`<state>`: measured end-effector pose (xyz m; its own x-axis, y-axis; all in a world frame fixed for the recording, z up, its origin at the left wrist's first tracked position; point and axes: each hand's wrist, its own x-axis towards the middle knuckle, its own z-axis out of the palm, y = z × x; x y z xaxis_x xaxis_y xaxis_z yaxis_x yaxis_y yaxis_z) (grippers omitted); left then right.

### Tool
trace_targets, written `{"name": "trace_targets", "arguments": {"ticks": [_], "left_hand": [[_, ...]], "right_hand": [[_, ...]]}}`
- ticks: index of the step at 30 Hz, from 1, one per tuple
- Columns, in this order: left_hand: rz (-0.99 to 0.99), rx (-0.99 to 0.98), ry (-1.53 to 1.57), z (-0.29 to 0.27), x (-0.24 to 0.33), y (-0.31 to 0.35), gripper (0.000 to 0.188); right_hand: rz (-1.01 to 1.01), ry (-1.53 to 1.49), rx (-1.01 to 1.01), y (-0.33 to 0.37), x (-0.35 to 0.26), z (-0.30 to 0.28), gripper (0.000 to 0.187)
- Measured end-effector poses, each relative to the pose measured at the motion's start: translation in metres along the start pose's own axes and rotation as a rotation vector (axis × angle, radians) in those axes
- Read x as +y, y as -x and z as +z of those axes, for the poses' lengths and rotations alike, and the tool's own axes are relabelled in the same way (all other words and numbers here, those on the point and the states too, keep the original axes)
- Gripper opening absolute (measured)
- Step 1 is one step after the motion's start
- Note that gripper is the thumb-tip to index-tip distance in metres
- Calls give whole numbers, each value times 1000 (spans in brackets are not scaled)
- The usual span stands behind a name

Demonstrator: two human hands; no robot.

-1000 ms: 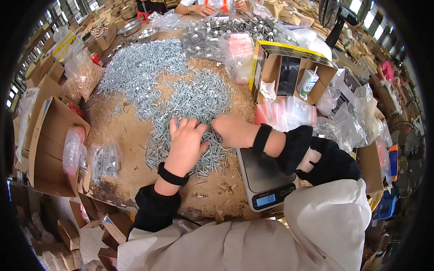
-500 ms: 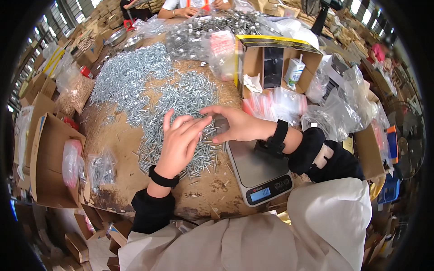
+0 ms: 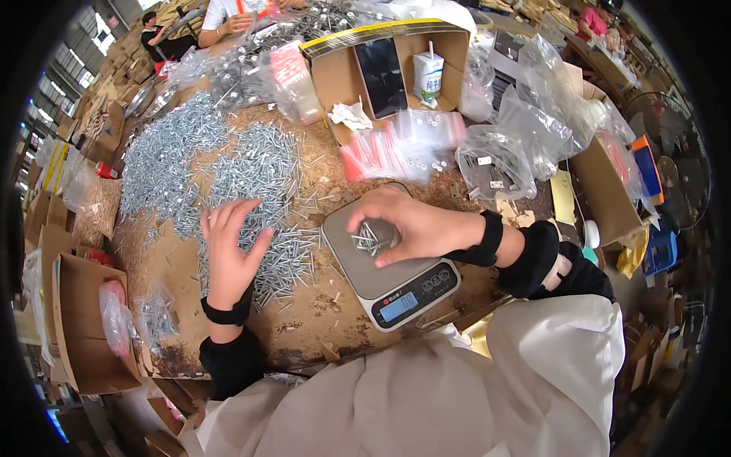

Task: The person repeatedly scoops metal screws from a large pile on a table, places them on a digital scale, and then transfers the weighed screws into small plastic bags. The person continues this cycle of weighing and bagging throughout the clip.

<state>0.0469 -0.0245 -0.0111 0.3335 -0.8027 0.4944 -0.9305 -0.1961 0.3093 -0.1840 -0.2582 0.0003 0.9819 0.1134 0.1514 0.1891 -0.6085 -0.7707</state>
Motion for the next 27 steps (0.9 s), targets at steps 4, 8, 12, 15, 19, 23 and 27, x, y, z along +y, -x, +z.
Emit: {"name": "trace_targets", "arguments": {"ticks": [4, 8, 12, 15, 19, 23, 27], "left_hand": [[11, -192, -18, 5, 1, 2, 52], [77, -332, -58, 11, 14, 2, 59], [78, -361, -99, 19, 19, 0, 43], [89, -393, -116, 27, 23, -6, 29], [130, -368, -232, 31, 27, -7, 16], [141, -353, -189, 31, 23, -9, 9], [135, -247, -15, 18, 28, -24, 7]], "right_hand": [[-14, 241, -17, 11, -2, 0, 68], [-33, 301, 4, 19, -7, -18, 75], [-41, 246, 142, 20, 1, -58, 66], [11, 400, 284, 19, 34, -85, 52], [294, 608, 379, 26, 69, -97, 44], [453, 803, 401, 45, 117, -86, 39], [356, 850, 399, 50, 132, -81, 39]]}}
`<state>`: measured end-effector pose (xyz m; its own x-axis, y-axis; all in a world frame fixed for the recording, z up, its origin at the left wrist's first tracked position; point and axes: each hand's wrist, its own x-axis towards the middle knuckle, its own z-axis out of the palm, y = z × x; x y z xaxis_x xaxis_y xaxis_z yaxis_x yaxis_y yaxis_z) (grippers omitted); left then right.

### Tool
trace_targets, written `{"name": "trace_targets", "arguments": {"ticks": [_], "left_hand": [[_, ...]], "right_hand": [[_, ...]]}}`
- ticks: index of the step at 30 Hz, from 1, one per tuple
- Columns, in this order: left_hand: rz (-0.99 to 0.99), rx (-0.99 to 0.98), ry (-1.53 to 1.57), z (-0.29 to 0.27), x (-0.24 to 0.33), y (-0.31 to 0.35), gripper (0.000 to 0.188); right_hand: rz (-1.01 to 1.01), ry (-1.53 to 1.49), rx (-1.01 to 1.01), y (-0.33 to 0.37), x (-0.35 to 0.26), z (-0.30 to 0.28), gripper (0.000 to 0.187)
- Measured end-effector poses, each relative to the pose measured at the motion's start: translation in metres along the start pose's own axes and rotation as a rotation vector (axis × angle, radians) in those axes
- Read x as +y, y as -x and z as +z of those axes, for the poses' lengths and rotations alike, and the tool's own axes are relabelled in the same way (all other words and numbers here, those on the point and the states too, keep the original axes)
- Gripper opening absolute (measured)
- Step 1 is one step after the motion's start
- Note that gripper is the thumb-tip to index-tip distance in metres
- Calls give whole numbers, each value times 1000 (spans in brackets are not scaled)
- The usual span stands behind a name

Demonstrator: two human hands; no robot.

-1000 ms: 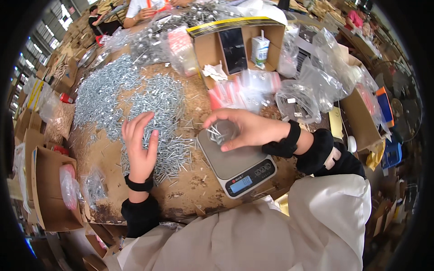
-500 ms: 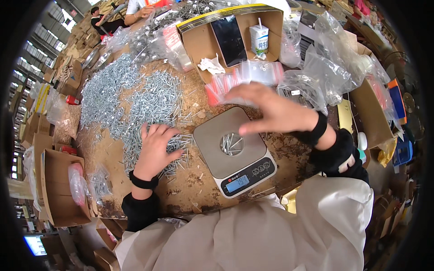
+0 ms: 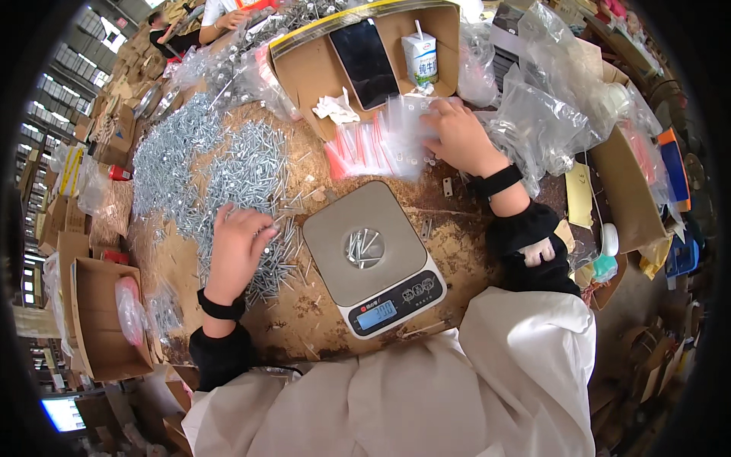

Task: The person repeatedly scoops metal screws from a large pile on a table, places them on a digital scale, and then transfers the weighed screws into small plastic bags. The person continues this cycle of weighing and bagging throughout the clip.

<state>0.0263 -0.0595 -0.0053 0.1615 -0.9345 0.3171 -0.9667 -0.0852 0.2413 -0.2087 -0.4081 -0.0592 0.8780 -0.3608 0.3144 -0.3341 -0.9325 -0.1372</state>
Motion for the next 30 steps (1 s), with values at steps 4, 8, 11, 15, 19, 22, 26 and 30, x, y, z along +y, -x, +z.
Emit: {"name": "trace_targets", "arguments": {"ticks": [4, 8, 11, 15, 19, 22, 26, 30], "left_hand": [[53, 30, 262, -19, 44, -28, 11], [161, -63, 346, -5, 75, -44, 15], [170, -123, 333, -9, 76, -41, 20], [19, -103, 288, -30, 52, -27, 23], [-125, 70, 25, -34, 20, -7, 19], [-222, 17, -137, -28, -6, 10, 22], [-191, -69, -254, -11, -18, 24, 27], [-244, -84, -156, -3, -19, 21, 19]], "right_hand": [[-13, -59, -26, -1, 3, 1, 37], [-20, -11, 27, 2, 2, 6, 35], [-44, -65, 95, 0, -1, 9, 29], [-97, -4, 132, -4, 4, 10, 13], [-33, 8, 105, -5, 0, 6, 4], [-1, -51, 131, -7, -4, 5, 2], [-3, -139, 356, -10, -15, -4, 4], [46, -160, 352, -8, -20, -14, 7]]}}
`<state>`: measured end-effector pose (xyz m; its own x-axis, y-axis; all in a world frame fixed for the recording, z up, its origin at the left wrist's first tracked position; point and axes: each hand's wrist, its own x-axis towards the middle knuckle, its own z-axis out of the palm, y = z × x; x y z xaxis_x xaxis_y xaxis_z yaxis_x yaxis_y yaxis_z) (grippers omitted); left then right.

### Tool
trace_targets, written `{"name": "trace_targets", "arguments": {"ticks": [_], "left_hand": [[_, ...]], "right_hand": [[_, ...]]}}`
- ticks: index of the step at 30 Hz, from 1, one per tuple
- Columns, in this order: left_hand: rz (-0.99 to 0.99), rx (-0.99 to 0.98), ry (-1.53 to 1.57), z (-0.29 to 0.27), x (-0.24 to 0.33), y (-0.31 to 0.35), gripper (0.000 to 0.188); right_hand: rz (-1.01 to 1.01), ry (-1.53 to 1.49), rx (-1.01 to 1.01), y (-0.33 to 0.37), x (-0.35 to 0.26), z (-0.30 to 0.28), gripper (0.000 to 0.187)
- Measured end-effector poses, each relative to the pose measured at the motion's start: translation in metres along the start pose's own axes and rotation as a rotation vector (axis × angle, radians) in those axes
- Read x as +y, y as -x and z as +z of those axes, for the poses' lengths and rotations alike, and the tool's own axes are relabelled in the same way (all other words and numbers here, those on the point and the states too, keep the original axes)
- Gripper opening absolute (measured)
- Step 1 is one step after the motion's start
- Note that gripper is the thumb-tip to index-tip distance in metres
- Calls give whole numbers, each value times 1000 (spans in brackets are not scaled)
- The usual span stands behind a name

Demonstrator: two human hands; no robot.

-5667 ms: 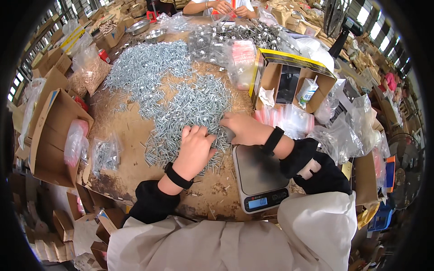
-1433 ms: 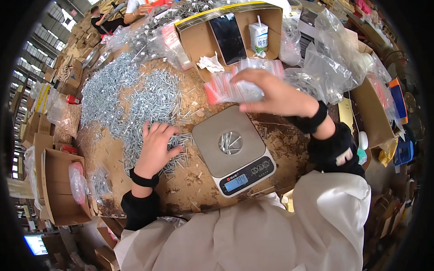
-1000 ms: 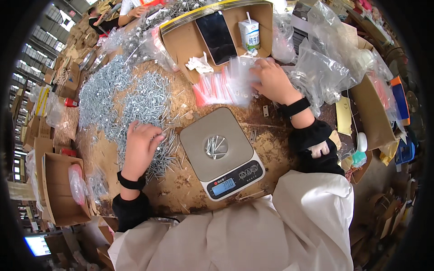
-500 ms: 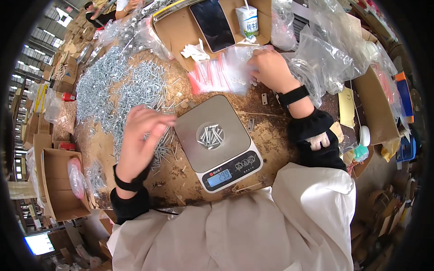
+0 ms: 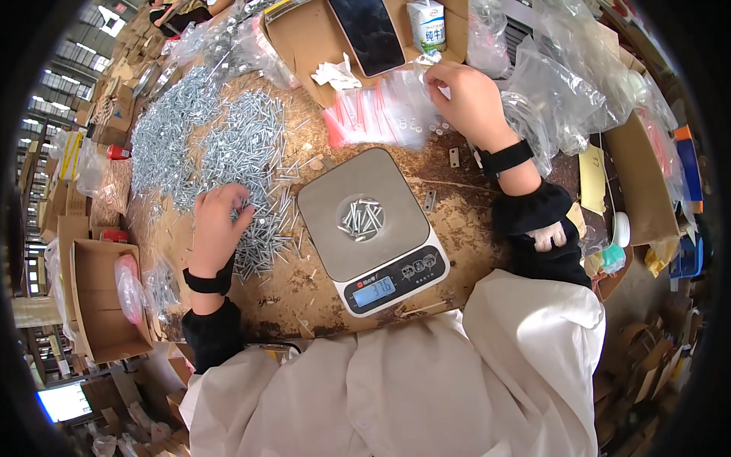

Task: The person repeatedly scoops metal screws from a large pile on a table, places them on a digital scale, and then transfers the weighed screws into small plastic bags. The person continues this cycle of weighing and bagging throughout the clip.

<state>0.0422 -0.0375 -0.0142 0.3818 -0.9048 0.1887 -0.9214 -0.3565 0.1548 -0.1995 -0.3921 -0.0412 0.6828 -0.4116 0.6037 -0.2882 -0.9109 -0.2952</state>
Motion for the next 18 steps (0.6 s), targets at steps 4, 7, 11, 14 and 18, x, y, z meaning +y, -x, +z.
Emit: {"name": "trace_targets", "arguments": {"ticks": [4, 7, 11, 14, 18], "left_hand": [[85, 66, -14, 8, -2, 0, 15], [124, 105, -33, 10, -6, -1, 15], [-55, 99, -20, -5, 10, 0, 21], [-129, 53, 274, -24, 41, -8, 29], [173, 19, 977, -33, 101, -6, 27]], "right_hand": [[17, -34, -14, 0, 0, -1, 7], [3, -57, 10, -1, -1, -3, 8], [115, -436, 7, -4, -8, -8, 13], [293, -1038, -155, -4, -50, -38, 13], [-32, -1337, -296, 14, -138, -60, 14]]}}
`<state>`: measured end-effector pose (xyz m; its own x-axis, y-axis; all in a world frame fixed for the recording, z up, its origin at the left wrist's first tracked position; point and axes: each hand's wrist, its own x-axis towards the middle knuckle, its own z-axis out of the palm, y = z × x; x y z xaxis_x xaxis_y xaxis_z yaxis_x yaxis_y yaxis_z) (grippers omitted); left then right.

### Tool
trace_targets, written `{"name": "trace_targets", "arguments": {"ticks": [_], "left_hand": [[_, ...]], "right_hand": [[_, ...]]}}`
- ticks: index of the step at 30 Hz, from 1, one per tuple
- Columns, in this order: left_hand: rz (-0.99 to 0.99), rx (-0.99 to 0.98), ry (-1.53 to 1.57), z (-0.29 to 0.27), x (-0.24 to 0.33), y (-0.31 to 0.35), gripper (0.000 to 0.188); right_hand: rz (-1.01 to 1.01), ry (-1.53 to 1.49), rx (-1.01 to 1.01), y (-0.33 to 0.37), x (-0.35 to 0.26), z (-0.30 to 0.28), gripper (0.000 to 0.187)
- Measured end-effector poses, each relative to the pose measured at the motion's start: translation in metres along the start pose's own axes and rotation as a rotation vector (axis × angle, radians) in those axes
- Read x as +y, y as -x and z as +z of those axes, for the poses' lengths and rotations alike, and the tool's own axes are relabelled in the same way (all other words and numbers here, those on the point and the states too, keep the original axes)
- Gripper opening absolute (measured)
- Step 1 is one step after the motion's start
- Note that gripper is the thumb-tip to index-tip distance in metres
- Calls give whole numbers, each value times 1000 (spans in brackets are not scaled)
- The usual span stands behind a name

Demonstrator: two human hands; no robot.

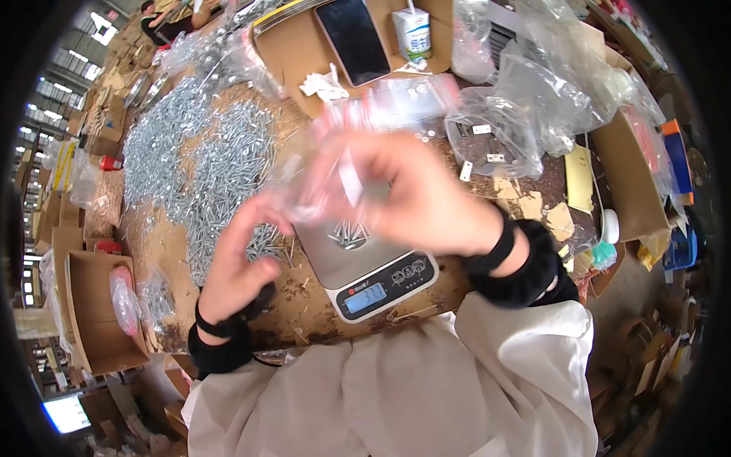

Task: The person repeatedly scoops metal screws from a large pile on a table, places them on a digital scale, and then transfers the weighed screws into small plastic bags. The person continues this cycle of weighing and bagging throughout the clip.

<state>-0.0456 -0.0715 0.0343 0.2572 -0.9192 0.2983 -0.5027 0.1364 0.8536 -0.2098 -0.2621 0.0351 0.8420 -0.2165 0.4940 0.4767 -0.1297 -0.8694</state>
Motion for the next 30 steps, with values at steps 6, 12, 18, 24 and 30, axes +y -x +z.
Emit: {"name": "trace_targets", "arguments": {"ticks": [6, 12, 18, 24, 30], "left_hand": [[-50, 48, 222, 6, 0, 16, 10], [33, 393, 112, -28, -28, 38, 22], [-31, 580, 244, -32, -31, 50, 22], [18, 479, 214, -31, -27, 55, 14], [33, 463, 158, -35, -31, 59, 11]], "right_hand": [[-106, 486, 0, 14, -25, 6, 16], [390, 1441, 250, 79, 10, -87, 21], [438, 1618, 192, 103, 50, -122, 42], [393, 1467, 137, 74, 68, -124, 46], [392, 1373, 179, 66, 65, -116, 36]]}}
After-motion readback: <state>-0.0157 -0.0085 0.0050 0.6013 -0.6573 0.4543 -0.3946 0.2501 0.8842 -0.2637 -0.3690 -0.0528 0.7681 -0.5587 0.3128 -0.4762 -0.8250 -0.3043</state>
